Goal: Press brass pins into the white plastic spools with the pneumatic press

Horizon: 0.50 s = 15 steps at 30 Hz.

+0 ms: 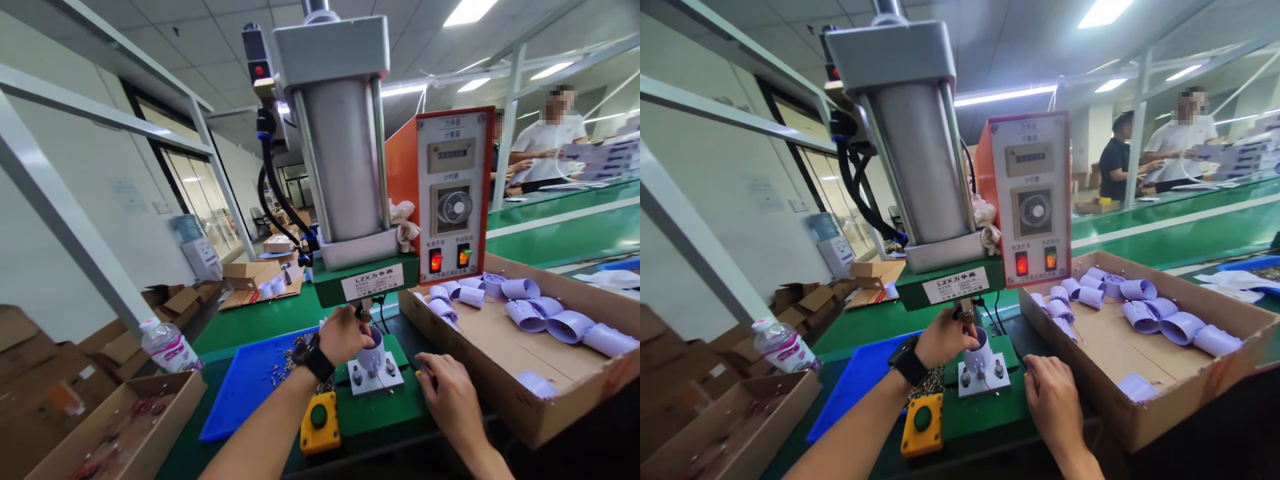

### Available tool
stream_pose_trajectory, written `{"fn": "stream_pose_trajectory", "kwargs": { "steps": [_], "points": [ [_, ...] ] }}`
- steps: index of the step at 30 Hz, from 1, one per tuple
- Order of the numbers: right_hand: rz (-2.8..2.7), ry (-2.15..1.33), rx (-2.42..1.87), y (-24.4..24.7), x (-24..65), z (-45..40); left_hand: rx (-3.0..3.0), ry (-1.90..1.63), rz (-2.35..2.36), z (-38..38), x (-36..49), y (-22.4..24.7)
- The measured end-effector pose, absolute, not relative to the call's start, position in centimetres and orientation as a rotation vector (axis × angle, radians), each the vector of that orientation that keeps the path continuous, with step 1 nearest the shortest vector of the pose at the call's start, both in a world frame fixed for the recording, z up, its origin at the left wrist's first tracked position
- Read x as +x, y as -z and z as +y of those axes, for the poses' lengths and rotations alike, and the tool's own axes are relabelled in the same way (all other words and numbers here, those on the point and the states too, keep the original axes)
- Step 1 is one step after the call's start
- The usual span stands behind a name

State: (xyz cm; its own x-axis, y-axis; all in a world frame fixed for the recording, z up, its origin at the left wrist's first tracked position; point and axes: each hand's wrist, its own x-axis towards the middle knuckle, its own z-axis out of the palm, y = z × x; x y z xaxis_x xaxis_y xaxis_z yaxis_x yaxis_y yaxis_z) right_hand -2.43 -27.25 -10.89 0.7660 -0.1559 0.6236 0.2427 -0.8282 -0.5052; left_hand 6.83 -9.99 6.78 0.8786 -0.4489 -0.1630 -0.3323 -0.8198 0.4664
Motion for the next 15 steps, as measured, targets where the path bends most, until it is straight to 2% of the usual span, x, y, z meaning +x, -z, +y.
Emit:
{"fn": "stream_pose_trajectory", "kwargs": {
  "steps": [11,15],
  "points": [
    [-0.122,0.894,-2.354,11.1,-3.2,-27.8,2.501,0.145,-0.475,-7.9,3.8,-7.1],
    [-0.210,0.989,-2.365,11.3,-5.3,-28.4,2.674,-0.075,-0.343,-3.4,-1.4,-4.1]
  ]
}}
